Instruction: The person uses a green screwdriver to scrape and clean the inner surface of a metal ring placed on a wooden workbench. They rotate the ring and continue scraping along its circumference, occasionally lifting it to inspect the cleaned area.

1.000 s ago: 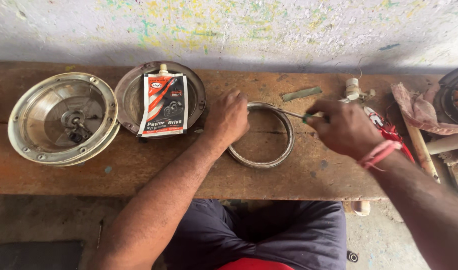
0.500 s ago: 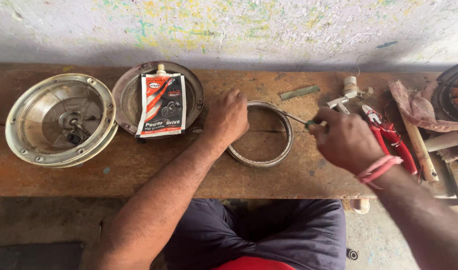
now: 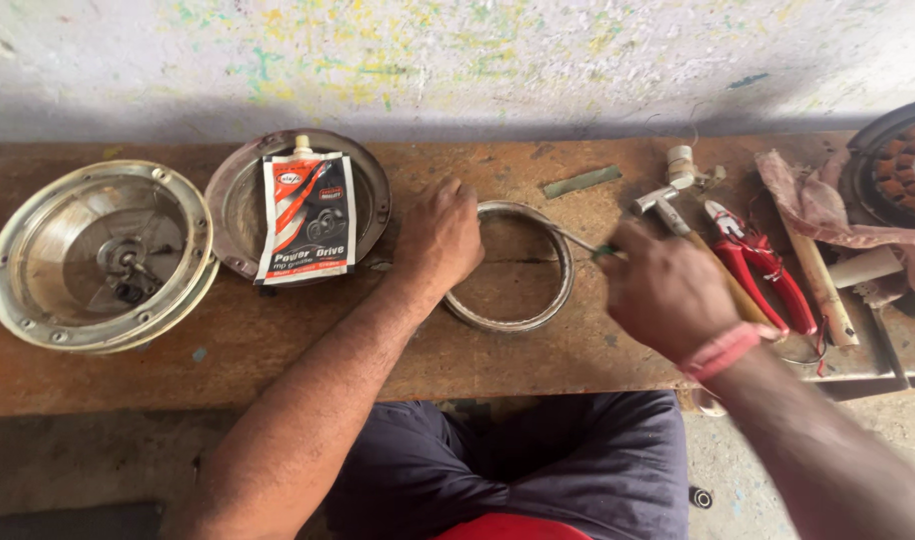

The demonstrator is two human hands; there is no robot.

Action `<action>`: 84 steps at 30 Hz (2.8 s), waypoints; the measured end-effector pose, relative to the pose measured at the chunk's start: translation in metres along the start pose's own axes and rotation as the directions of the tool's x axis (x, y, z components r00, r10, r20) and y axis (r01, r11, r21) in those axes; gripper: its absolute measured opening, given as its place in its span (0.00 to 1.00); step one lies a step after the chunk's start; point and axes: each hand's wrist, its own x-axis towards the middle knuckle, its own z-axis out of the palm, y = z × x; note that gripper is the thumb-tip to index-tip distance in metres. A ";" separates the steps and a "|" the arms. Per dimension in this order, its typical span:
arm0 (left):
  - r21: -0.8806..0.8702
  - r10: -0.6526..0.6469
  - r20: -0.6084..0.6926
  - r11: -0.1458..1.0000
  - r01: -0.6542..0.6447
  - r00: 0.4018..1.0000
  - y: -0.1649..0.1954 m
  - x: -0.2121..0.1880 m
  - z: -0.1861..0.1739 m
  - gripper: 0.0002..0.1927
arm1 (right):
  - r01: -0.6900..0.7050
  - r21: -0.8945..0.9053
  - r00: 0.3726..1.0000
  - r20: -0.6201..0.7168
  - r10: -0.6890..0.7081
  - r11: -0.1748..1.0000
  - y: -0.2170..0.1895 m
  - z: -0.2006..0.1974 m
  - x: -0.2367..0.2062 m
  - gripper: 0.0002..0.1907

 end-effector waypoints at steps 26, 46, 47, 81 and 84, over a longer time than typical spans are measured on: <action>-0.017 0.046 -0.107 0.999 -0.048 0.993 0.002 -0.001 -0.005 0.14 | 0.015 0.075 0.999 -0.030 -0.013 0.997 0.006 -0.008 0.013 0.14; -0.048 0.013 -0.079 0.999 -0.017 0.997 0.004 -0.004 -0.007 0.11 | 0.072 0.057 0.995 0.058 -0.075 0.996 -0.003 -0.016 0.026 0.17; -0.037 0.017 -0.061 0.999 -0.019 0.998 0.004 -0.004 -0.008 0.13 | 0.128 0.110 0.992 -0.039 -0.124 0.986 0.005 -0.021 0.023 0.16; 0.100 0.138 -0.006 0.986 -0.137 0.990 0.003 0.007 -0.018 0.06 | 0.201 0.143 0.916 -0.378 -0.135 0.969 -0.020 0.007 -0.024 0.13; 0.111 -0.023 -0.041 0.993 0.028 0.999 0.010 -0.014 -0.015 0.10 | 0.131 0.074 0.944 -0.315 -0.101 0.989 -0.025 0.009 -0.028 0.08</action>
